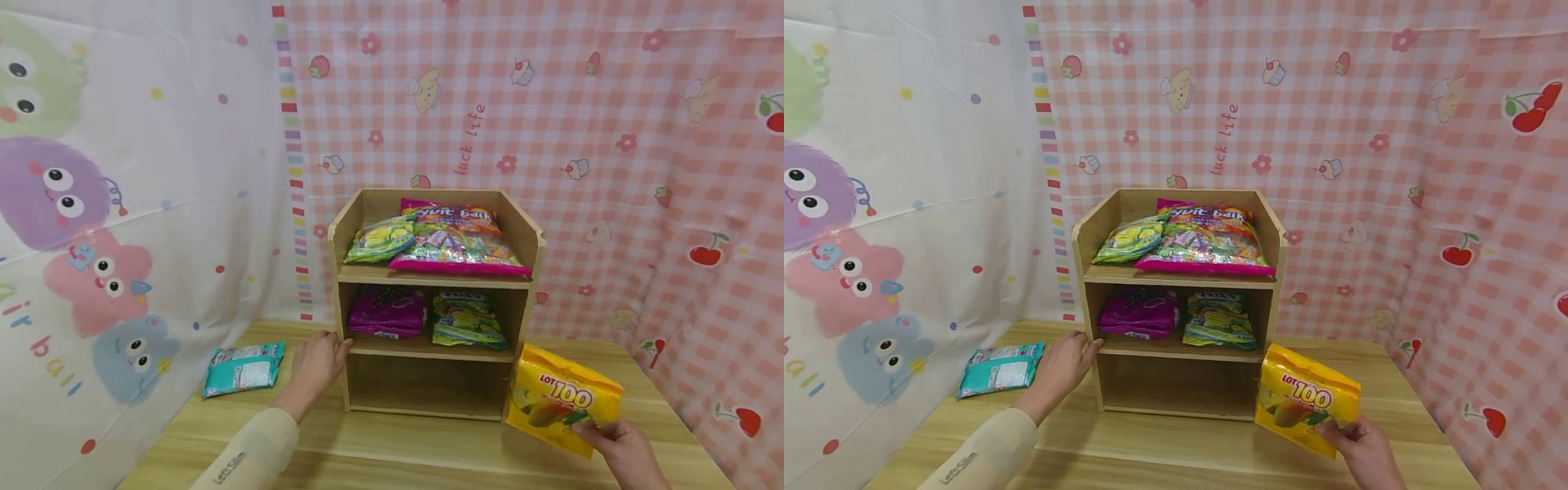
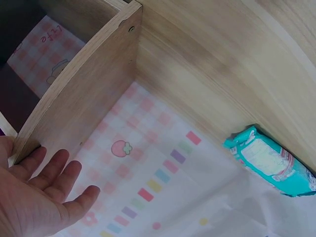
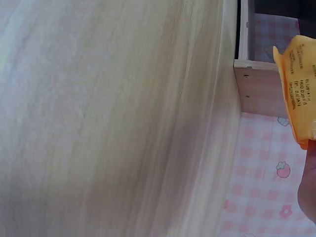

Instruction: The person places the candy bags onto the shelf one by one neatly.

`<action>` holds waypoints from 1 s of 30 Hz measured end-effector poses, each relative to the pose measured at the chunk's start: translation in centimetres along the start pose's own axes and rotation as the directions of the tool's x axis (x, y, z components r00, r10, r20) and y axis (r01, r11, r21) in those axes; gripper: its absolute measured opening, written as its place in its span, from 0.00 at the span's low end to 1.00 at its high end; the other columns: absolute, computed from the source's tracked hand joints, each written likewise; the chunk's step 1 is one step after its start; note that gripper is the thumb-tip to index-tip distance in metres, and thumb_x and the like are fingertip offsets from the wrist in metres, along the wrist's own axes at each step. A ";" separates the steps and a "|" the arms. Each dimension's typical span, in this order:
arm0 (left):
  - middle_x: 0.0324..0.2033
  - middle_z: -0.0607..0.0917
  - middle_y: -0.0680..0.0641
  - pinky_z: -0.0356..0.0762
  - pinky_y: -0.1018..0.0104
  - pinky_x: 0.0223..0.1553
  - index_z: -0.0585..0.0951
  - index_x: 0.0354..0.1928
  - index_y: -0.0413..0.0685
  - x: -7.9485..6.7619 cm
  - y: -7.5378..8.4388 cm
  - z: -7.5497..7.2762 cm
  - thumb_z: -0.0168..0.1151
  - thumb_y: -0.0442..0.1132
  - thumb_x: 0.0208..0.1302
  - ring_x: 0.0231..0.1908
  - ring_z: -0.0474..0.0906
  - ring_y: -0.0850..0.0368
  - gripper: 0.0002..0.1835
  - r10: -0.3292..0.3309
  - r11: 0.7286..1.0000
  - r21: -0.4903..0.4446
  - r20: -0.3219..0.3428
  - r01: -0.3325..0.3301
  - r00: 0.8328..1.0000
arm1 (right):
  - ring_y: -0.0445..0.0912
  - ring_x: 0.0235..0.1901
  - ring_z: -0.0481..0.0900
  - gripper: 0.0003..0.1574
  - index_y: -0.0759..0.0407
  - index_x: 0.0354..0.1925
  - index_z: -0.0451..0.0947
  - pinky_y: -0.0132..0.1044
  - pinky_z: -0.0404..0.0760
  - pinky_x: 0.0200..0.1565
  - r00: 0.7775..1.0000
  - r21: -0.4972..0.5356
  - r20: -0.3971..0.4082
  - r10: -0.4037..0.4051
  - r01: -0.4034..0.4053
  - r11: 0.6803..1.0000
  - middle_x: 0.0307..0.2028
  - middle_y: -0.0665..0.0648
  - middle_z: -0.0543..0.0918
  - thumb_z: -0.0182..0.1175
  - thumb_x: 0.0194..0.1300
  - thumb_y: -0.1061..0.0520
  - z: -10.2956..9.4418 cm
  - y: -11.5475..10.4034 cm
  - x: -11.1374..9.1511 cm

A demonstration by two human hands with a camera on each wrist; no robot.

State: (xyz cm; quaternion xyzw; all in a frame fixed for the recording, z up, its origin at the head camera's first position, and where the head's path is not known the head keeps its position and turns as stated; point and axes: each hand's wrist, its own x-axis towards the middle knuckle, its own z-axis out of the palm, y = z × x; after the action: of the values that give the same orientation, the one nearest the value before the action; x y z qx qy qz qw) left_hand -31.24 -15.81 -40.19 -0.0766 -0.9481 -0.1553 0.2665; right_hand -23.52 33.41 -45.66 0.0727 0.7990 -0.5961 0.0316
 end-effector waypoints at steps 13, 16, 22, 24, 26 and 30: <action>0.23 0.78 0.45 0.76 0.48 0.31 0.74 0.20 0.46 0.0 -0.1 0.1 0.59 0.48 0.71 0.28 0.79 0.44 0.21 0.009 1.000 0.009 -0.018 -0.009 1.000 | 0.46 0.38 0.74 0.14 0.62 0.40 0.71 0.40 0.76 0.42 0.945 0.012 0.327 -0.032 0.030 0.999 0.36 0.52 0.78 0.59 0.72 0.51 4.1 -0.5 0.0; 0.23 0.78 0.45 0.76 0.48 0.31 0.74 0.20 0.47 0.0 -0.1 0.1 0.59 0.48 0.71 0.28 0.79 0.44 0.21 0.011 1.000 0.009 -0.018 -0.011 1.000 | 0.45 0.41 0.77 0.16 0.66 0.46 0.72 0.43 0.80 0.44 0.919 0.059 0.388 -0.066 0.047 0.997 0.38 0.52 0.79 0.59 0.73 0.53 5.9 -0.8 0.1; 0.23 0.78 0.45 0.76 0.48 0.31 0.74 0.20 0.46 0.0 -0.2 0.0 0.59 0.48 0.71 0.28 0.80 0.43 0.21 0.014 1.000 0.011 -0.020 -0.014 1.000 | 0.48 0.48 0.82 0.30 0.78 0.62 0.63 0.49 0.81 0.50 0.862 0.207 0.496 -0.109 0.005 0.978 0.48 0.57 0.83 0.54 0.75 0.56 9.1 -1.7 0.2; 0.23 0.79 0.45 0.76 0.48 0.31 0.74 0.20 0.46 0.0 -0.2 0.0 0.59 0.48 0.71 0.28 0.80 0.43 0.21 0.019 1.000 0.012 -0.024 -0.019 1.000 | 0.49 0.49 0.81 0.35 0.81 0.66 0.56 0.49 0.81 0.50 0.858 0.219 0.502 -0.108 -0.006 0.976 0.51 0.59 0.82 0.53 0.76 0.55 10.0 -2.0 0.4; 0.23 0.78 0.45 0.76 0.48 0.31 0.74 0.20 0.46 0.0 -0.2 0.0 0.59 0.48 0.71 0.28 0.80 0.44 0.21 0.020 1.000 0.011 -0.027 -0.020 0.999 | 0.49 0.51 0.79 0.37 0.82 0.68 0.52 0.47 0.80 0.51 0.875 0.206 0.475 -0.095 -0.006 0.978 0.55 0.63 0.78 0.51 0.77 0.54 10.8 -2.3 0.8; 0.23 0.78 0.45 0.77 0.48 0.31 0.73 0.20 0.47 -0.1 -0.1 0.1 0.60 0.47 0.71 0.27 0.79 0.44 0.21 0.018 1.000 0.008 -0.030 -0.017 0.999 | 0.49 0.50 0.76 0.35 0.84 0.67 0.51 0.46 0.78 0.51 0.942 0.178 0.332 -0.051 -0.009 0.984 0.56 0.69 0.74 0.45 0.79 0.56 12.2 -2.9 1.9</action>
State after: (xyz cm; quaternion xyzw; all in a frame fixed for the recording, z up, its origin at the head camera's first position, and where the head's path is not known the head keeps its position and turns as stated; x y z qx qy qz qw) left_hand -31.25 -15.90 -40.32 -0.0816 -0.9440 -0.1503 0.2823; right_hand -26.24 21.05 -46.70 -0.0359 0.7265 -0.6686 0.1544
